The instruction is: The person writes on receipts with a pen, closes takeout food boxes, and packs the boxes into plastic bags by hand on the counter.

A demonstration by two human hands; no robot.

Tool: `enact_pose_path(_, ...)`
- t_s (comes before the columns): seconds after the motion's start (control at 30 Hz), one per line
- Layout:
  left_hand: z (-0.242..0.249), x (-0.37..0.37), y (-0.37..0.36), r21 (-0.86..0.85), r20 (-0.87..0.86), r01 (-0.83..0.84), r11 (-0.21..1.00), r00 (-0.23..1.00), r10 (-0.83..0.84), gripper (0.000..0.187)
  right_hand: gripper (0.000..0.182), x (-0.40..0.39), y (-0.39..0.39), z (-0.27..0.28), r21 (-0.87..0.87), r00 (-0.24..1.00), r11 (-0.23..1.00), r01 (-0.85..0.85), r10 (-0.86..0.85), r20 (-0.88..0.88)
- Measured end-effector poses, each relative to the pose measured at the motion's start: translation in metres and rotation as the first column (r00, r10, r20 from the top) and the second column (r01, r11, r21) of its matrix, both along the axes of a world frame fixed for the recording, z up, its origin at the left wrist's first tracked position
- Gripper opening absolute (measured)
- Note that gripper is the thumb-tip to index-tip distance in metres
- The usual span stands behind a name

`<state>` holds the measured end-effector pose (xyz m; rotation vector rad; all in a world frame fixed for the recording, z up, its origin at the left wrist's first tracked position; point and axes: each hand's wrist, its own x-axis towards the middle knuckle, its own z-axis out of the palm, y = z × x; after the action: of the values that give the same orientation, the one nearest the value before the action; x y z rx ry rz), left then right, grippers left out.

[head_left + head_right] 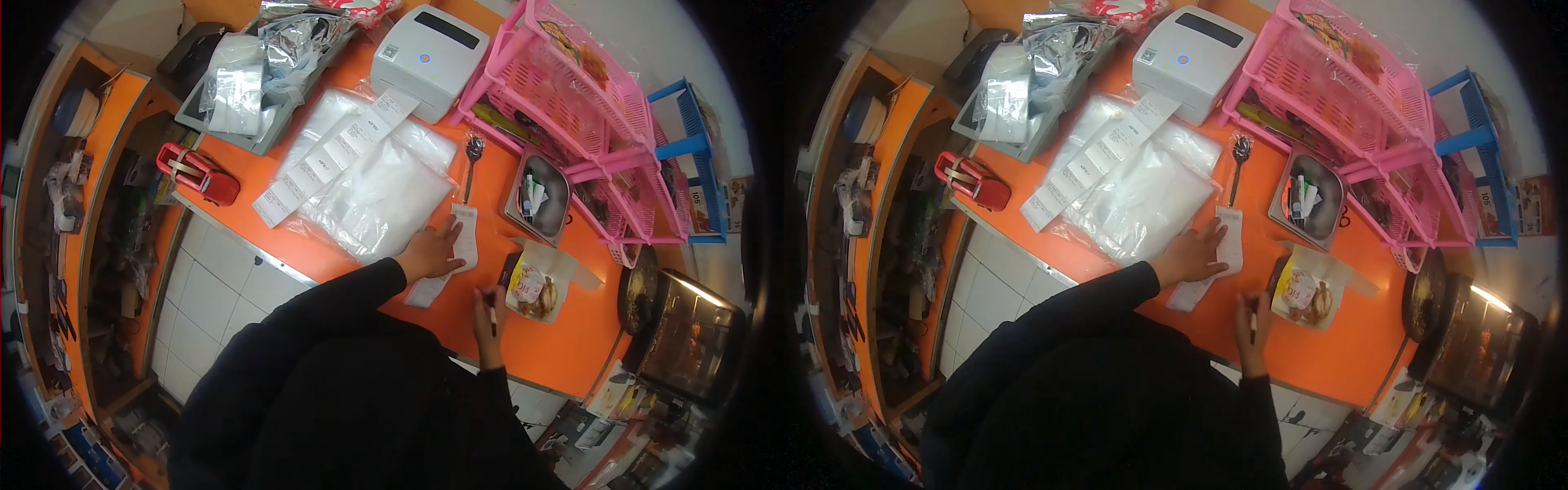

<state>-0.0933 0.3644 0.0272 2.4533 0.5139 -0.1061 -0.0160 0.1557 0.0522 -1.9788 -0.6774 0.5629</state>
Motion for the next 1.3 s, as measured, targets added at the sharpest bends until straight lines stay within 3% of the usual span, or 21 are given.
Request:
enact_pose_path(0.03,-0.004,0.001,0.001,-0.007,0.020,-0.006,1.000,1.000,0.006,0.081,0.017,0.001,0.010,-0.020,0.150,0.999,0.988,0.023,-0.027,0.025)
enact_pose_path(0.13,-0.006,0.000,0.003,-0.033,0.057,-0.023,0.999,0.998,0.024,0.071,0.023,0.004,0.038,-0.052,0.204,0.987,0.979,0.030,-0.062,0.150)
enact_pose_path(0.23,-0.012,-0.001,0.003,-0.019,0.098,-0.029,0.999,0.995,0.030,0.064,0.024,0.008,0.059,-0.054,0.191,0.968,0.964,0.187,-0.147,-0.203)
enact_pose_path(0.33,-0.007,-0.001,0.004,-0.040,0.097,-0.031,0.999,0.995,0.035,0.062,0.028,0.008,0.067,-0.028,0.276,0.927,0.927,0.255,-0.154,-0.342)
enact_pose_path(0.43,-0.011,-0.003,0.004,-0.037,0.115,-0.042,0.998,0.992,0.046,0.063,0.032,0.013,0.051,-0.018,0.172,0.965,0.985,0.031,0.016,-0.264)
enact_pose_path(0.53,-0.009,-0.004,0.003,0.011,0.107,-0.041,0.999,0.993,0.039,0.067,0.034,-0.001,0.033,0.000,0.260,0.915,0.966,0.003,0.102,-0.390)
enact_pose_path(0.67,0.003,-0.003,0.001,0.032,0.058,-0.027,0.999,0.998,0.025,0.079,0.030,0.010,-0.030,0.017,-0.093,0.950,0.988,-0.127,0.094,-0.298)
enact_pose_path(0.77,0.000,-0.004,0.000,0.093,0.061,-0.011,0.996,0.998,0.005,0.090,0.027,0.016,-0.078,0.026,-0.162,0.902,0.965,-0.204,0.121,-0.413)
enact_pose_path(0.8,0.004,-0.005,-0.001,0.100,0.056,-0.007,0.995,0.998,0.001,0.092,0.022,0.017,-0.085,0.034,-0.210,0.930,0.919,-0.334,0.285,-0.232)
enact_pose_path(0.9,0.003,-0.008,-0.003,0.124,0.071,0.026,0.992,0.997,-0.035,0.099,0.014,0.018,-0.074,0.087,-0.482,0.843,0.756,-0.443,0.167,-0.512)
enact_pose_path(1.0,0.008,-0.018,-0.012,0.169,0.070,0.122,0.978,0.988,-0.136,0.096,0.020,0.025,-0.065,0.083,-0.252,0.847,0.914,-0.318,0.154,-0.509)
enact_pose_path(1.07,0.013,-0.030,-0.021,0.248,0.053,0.220,0.944,0.969,-0.240,0.095,0.028,0.019,-0.024,0.104,0.001,0.930,0.965,-0.261,0.251,-0.269)
enact_pose_path(1.13,0.022,-0.035,-0.027,0.238,0.036,0.230,0.944,0.969,-0.245,0.095,0.026,0.025,-0.002,0.057,0.171,0.946,0.971,-0.168,0.208,-0.247)
enact_pose_path(1.2,0.024,-0.036,-0.027,0.247,0.019,0.240,0.939,0.968,-0.252,0.096,0.021,0.025,0.020,0.005,0.199,0.974,0.979,-0.051,0.093,-0.207)
enact_pose_path(1.3,0.023,-0.035,-0.027,0.256,0.005,0.247,0.935,0.967,-0.256,0.099,0.015,0.015,0.048,-0.043,0.240,0.957,0.970,0.037,0.035,-0.289)
